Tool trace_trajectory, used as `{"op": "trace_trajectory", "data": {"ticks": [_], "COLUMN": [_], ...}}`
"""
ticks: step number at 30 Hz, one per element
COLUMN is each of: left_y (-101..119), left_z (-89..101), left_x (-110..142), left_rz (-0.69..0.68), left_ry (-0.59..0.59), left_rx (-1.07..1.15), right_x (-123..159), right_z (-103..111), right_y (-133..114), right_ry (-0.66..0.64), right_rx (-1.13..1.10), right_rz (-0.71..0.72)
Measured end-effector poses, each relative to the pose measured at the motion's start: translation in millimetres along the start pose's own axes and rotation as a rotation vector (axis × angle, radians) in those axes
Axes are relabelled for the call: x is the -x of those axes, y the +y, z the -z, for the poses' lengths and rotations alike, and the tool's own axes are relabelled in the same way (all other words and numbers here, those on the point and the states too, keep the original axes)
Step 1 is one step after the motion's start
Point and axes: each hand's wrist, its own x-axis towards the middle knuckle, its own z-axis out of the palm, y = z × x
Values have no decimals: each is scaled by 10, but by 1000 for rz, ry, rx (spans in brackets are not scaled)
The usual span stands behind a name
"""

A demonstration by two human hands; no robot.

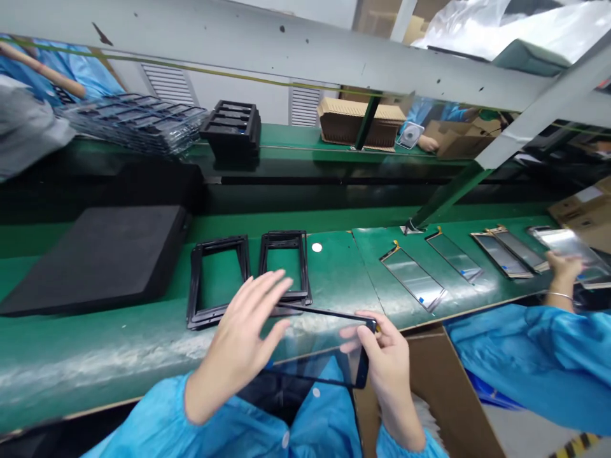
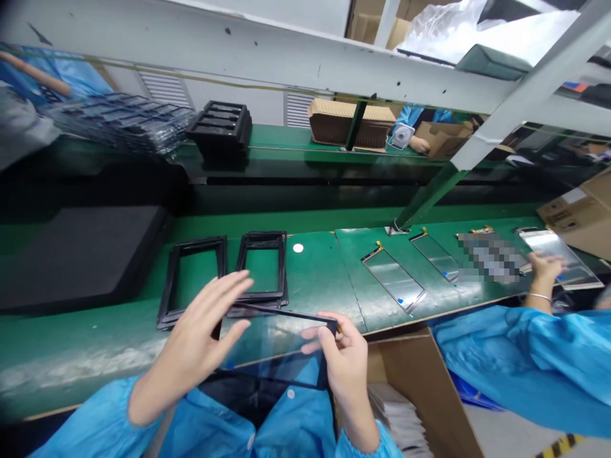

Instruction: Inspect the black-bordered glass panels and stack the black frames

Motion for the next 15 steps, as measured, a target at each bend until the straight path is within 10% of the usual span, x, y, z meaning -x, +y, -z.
{"op": "trace_trajectory", "data": {"ticks": [6,11,15], "left_y": [12,71,9], "left_z": [-232,-349,-70], "left_x": [-89,-11,-89], "left_rz": [-266,-155,125], "left_ry": [-177,-210,-124], "left_rx": [-63,42,310], "right_x": [-2,-28,-124], "right_z": [37,-162,-263], "right_y": [84,168,212], "right_ry": [-31,-245,-357], "right_rx": [40,7,-109], "right_rz": [-4,-20,13]}}
